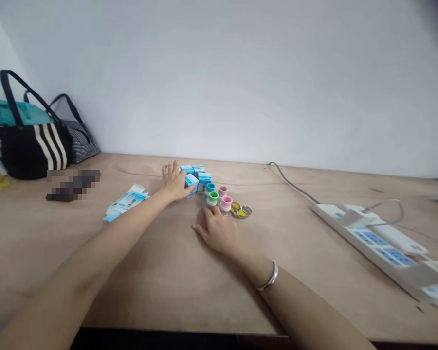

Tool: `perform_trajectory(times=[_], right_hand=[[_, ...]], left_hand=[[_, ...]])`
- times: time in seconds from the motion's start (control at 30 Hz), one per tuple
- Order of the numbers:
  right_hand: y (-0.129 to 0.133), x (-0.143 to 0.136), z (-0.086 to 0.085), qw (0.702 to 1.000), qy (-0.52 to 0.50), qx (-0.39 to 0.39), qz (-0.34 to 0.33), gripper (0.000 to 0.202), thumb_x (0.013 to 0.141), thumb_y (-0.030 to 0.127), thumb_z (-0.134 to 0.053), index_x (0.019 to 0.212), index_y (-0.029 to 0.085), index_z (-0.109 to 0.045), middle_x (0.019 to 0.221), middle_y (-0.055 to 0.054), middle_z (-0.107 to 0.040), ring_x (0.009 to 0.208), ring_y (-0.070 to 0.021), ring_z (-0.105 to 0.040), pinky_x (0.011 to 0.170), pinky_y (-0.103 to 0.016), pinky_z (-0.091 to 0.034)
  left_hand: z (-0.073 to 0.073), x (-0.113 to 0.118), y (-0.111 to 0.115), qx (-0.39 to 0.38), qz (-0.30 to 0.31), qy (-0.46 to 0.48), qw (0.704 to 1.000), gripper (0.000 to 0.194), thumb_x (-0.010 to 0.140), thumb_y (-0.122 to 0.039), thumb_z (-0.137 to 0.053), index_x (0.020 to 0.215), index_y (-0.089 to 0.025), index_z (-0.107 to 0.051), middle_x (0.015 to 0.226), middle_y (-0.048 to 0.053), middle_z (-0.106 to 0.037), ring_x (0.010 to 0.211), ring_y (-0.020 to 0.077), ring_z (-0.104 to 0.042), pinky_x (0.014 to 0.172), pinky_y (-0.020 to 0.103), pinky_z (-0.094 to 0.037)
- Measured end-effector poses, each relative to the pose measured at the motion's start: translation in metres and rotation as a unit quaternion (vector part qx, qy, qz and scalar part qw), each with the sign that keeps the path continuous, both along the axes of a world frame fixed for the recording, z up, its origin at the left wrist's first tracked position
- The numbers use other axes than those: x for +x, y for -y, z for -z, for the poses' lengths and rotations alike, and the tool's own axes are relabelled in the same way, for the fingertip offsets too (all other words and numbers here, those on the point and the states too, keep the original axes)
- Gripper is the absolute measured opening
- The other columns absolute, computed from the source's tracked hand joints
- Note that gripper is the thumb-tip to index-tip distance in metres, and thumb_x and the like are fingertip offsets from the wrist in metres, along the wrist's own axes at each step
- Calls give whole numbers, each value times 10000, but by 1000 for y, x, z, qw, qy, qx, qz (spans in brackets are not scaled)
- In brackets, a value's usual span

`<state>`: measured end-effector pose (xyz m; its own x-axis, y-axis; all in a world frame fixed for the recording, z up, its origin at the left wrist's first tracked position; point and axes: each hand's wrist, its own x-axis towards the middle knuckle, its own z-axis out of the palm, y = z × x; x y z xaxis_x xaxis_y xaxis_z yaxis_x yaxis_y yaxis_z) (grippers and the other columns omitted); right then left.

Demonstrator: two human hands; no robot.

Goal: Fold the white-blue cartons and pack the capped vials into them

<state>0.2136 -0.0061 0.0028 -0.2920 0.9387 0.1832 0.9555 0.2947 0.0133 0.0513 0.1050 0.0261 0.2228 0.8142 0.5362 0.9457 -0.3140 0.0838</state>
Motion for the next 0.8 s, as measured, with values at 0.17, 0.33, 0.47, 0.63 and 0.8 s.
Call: perform_trajectory(times=[0.17, 0.33, 0.47, 0.63, 0.8], right_hand=[[-1, 3, -2, 998, -63, -4, -14, 452, 822, 495, -519, 1087, 129, -518, 1141, -192, -531, 937, -306, -588, 718, -398, -478], [-5, 0, -2, 950, -271, 30, -154, 674, 758, 461, -615, 1292, 144, -353, 1198, -164, -502, 1016, -244, -543, 802, -364, -475], [-5, -7, 1, 920, -325, 38, -217, 574, 726, 351, -660, 1229, 182, -440, 1060, -111, -556, 904, -216, -555, 766, -356, -482], [-7, -6, 5, 900, -371, 20, -228, 592, 751, 253, -628, 1284, 177, -383, 1075, -114, -576, 903, -219, -571, 758, -370, -490], [-12, 2, -1, 879, -393, -27, -268, 516, 788, 313, -619, 1254, 199, -431, 1193, -109, -560, 1048, -232, -554, 854, -385, -474]], left_hand=[[-10, -14, 31, 1, 49, 3, 999, 473, 669, -502, -646, 998, -168, -578, 1257, 150, -465, 1169, 364, -386, 953, 514, -302], [-2, -26, 85, -24, 57, 43, 997, 460, 708, -595, -568, 903, -179, -536, 937, 96, -615, 943, 302, -534, 856, 476, -345], [10, -27, 109, -50, 56, 86, 993, 556, 659, -659, -585, 931, -182, -493, 840, 56, -632, 834, 277, -584, 873, 498, -321], [14, -40, 104, -95, 155, 147, 972, 666, 608, -575, -687, 1118, -209, -463, 1109, 72, -593, 1032, 271, -551, 912, 425, -370], [18, -48, 99, -131, 232, 165, 950, 542, 726, -424, -641, 1205, -254, -453, 1224, 28, -572, 1135, 237, -521, 982, 402, -349]])
